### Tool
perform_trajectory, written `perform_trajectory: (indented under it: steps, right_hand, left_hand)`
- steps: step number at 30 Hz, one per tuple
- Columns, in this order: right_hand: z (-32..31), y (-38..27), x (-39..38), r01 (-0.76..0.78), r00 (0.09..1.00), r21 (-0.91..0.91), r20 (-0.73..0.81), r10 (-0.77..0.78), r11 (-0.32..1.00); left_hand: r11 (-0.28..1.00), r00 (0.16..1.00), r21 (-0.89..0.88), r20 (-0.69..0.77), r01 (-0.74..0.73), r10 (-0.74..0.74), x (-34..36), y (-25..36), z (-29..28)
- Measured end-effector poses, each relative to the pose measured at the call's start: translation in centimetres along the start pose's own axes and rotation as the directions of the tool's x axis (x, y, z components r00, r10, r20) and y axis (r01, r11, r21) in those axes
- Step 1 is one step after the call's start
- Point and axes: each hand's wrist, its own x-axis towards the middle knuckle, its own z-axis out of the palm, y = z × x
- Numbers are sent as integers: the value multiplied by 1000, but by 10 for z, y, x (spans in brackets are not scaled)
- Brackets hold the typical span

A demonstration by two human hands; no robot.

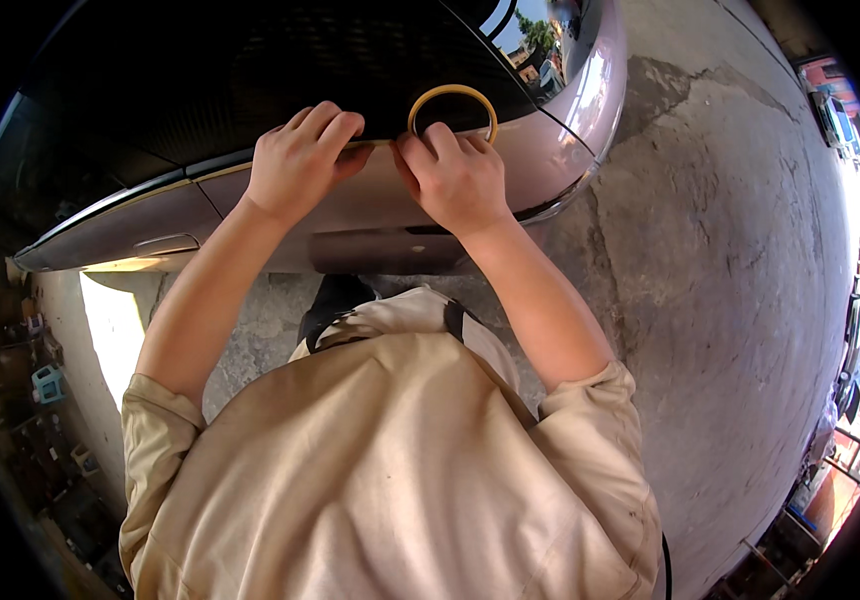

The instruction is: The person applies yellow masking tape along the lower edge of a car's rear bumper and trunk area. They smooth the tape with their fingers and continue around the rear corners, finishing with a short strip on the side panel.

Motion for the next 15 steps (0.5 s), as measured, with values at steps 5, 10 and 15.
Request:
perform_trajectory:
  steps: [5, 10, 15]
  right_hand:
    - [0, 3, -1, 20, 999, -6, 39, -20, 1000]
    - [-9, 21, -9, 139, 988, 13, 68, -139, 990]
    - [-38, 89, -19, 254, 961, -80, 133, -243, 964]
  left_hand:
    - [999, 989, -11, 146, 41, -39, 15, 16, 5]
    - [993, 988, -57, 121, 108, -100, 13, 21, 4]
    - [989, 990, -81, 76, 127, -121, 12, 20, 6]
